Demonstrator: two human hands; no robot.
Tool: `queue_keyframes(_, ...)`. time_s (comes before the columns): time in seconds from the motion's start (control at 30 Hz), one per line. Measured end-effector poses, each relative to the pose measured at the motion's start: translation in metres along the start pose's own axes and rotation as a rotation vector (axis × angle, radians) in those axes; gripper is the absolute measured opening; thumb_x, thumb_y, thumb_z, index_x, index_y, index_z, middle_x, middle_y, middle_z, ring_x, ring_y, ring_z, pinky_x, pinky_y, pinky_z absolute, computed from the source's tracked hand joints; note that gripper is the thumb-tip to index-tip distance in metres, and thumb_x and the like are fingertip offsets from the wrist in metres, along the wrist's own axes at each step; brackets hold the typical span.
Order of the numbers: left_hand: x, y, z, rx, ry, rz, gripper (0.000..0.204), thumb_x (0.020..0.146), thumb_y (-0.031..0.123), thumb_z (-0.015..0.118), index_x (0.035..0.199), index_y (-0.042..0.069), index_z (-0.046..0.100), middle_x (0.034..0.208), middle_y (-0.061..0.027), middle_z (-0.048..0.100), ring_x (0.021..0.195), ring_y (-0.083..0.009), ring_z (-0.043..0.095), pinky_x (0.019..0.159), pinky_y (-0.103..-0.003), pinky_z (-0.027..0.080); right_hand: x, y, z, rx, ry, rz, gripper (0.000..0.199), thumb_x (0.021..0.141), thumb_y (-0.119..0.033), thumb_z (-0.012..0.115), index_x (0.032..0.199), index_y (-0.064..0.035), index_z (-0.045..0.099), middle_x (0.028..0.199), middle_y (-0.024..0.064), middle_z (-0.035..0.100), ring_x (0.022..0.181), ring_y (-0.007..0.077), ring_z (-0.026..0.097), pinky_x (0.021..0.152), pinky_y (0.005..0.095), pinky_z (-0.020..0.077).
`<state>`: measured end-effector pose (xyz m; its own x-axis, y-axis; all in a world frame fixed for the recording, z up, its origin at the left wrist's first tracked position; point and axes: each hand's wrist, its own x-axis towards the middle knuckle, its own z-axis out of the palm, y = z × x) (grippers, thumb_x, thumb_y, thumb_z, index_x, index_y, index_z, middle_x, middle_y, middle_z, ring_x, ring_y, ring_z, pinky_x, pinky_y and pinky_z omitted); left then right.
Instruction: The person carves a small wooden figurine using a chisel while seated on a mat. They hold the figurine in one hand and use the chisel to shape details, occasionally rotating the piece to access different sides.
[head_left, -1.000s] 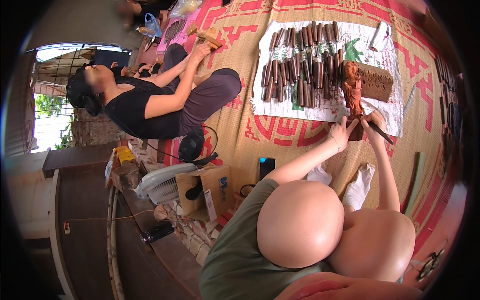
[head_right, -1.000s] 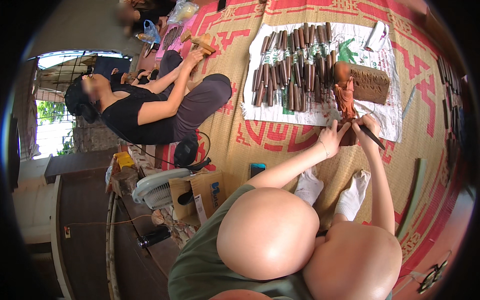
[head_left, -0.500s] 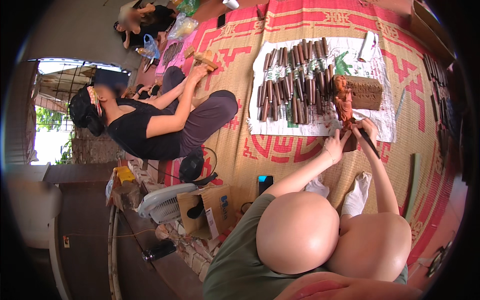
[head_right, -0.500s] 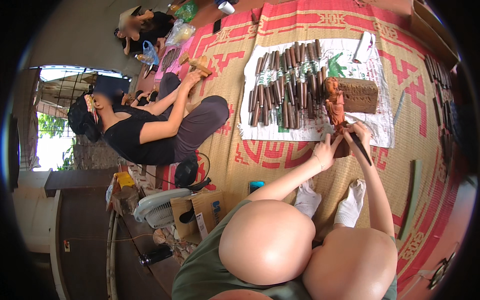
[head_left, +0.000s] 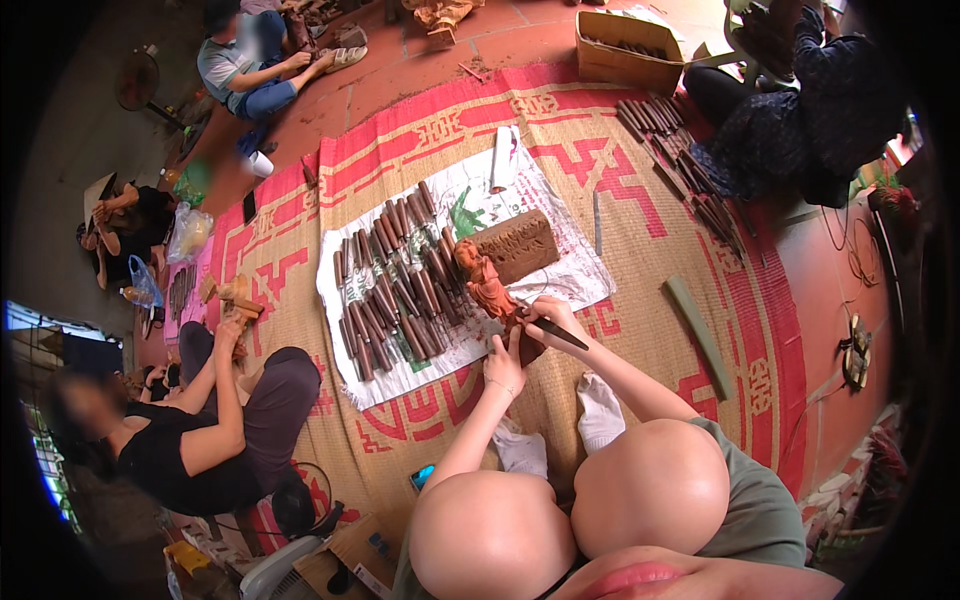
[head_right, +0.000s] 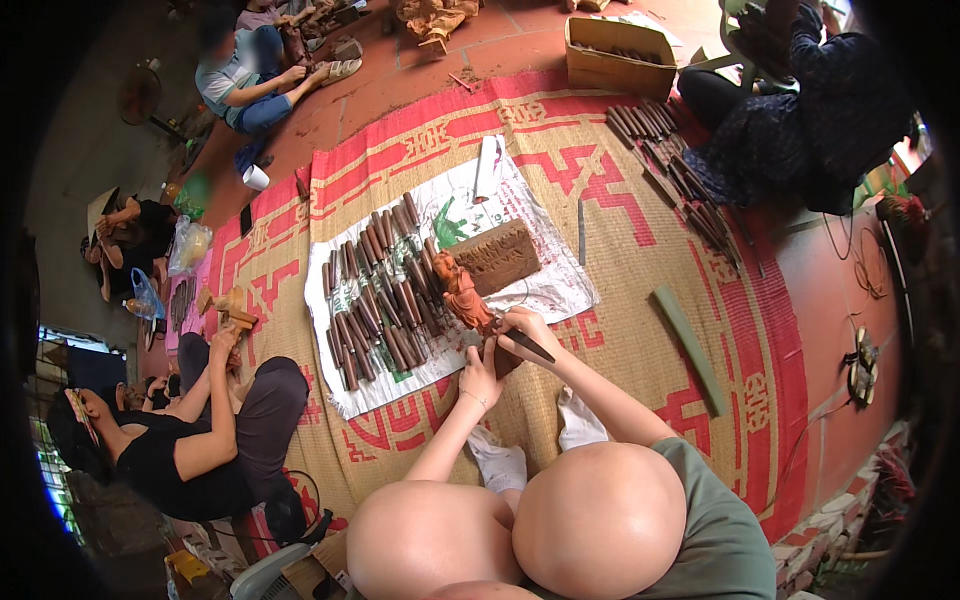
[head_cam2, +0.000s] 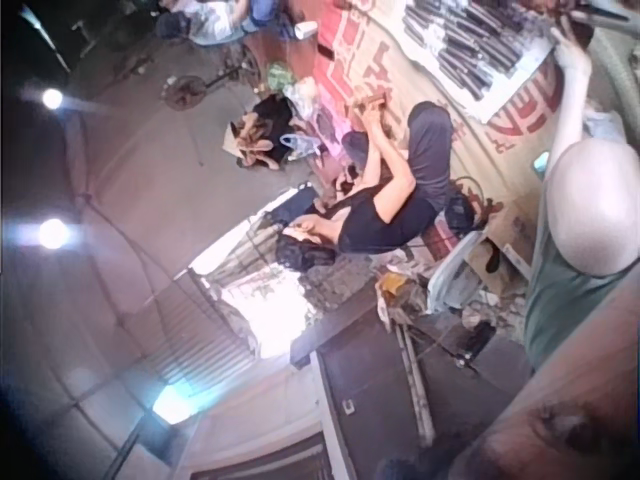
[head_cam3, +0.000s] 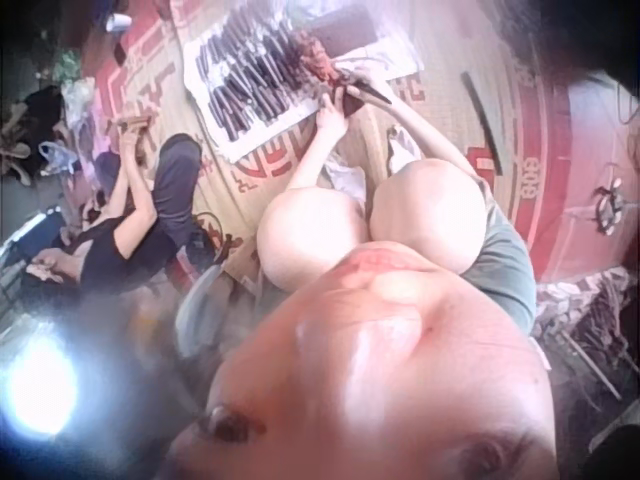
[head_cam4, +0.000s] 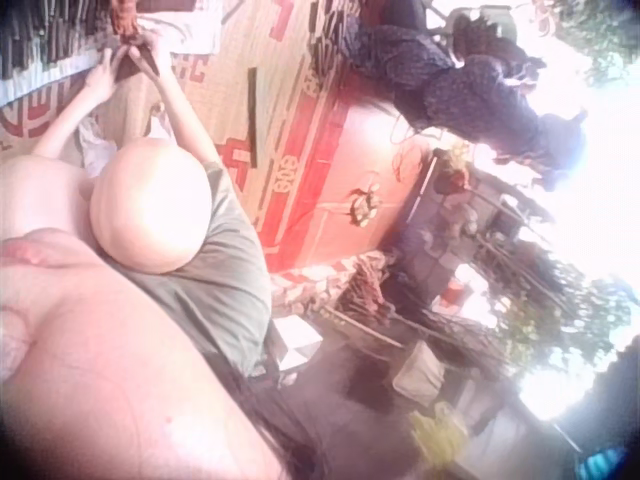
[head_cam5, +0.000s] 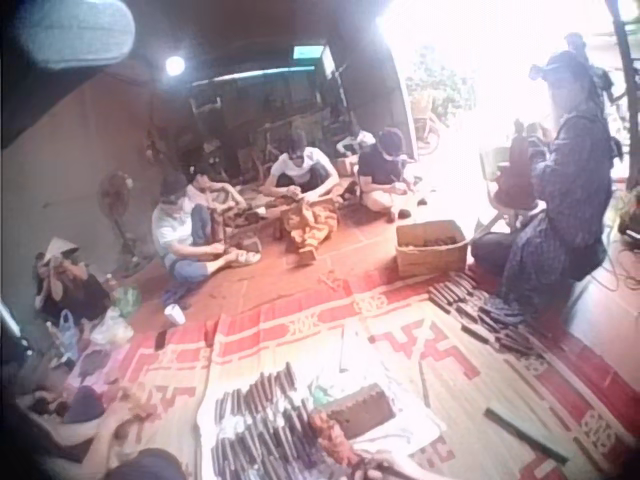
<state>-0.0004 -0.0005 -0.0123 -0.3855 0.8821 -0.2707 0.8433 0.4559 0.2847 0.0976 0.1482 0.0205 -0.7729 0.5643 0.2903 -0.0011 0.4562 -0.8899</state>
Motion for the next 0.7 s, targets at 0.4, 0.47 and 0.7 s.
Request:
queue_keyframes(0.4, 0.002, 0.0, 0.001, -0.017, -0.03, -0.031, 0.089, 0.073, 0.02, 0.068, 0.143, 0.023, 0.014, 0.12, -0.026, 0.035, 0.078, -0.0408, 0.059, 0.069, -0.049, 0.049, 0.008, -0.004, 0.006, -0.007, 0.024, -0.052, 0.014, 0.068, -0.014, 0.062, 0.071, -0.0015, 0.058, 0.071, 0.0144, 0.057, 0.07, 0.0314, 0.058, 0.067, 0.0367, 0.0474)
queue_keyframes(0.47, 0.008, -0.005, 0.001, -0.038, 0.024, -0.001, 0.089, 0.072, 0.019, 0.068, 0.143, 0.023, 0.015, 0.121, -0.026, 0.035, 0.078, -0.0403, 0.059, 0.069, -0.049, 0.049, 0.011, -0.008, -0.001, -0.041, -0.057, -0.069, 0.013, 0.068, -0.013, 0.061, 0.071, -0.0014, 0.059, 0.071, 0.0145, 0.057, 0.07, 0.0311, 0.058, 0.067, 0.0367, 0.0477)
queue_keyframes(0.7, 0.002, 0.002, -0.003, -0.044, -0.04, -0.038, 0.089, 0.07, 0.018, 0.07, 0.142, 0.022, 0.018, 0.12, -0.0238, 0.035, 0.082, -0.038, 0.059, 0.072, -0.046, 0.049, 0.001, -0.004, -0.012, -0.014, 0.081, 0.078, 0.011, 0.067, -0.011, 0.062, 0.068, 0.0001, 0.061, 0.071, 0.0122, 0.061, 0.067, 0.0259, 0.06, 0.062, 0.0339, 0.0475)
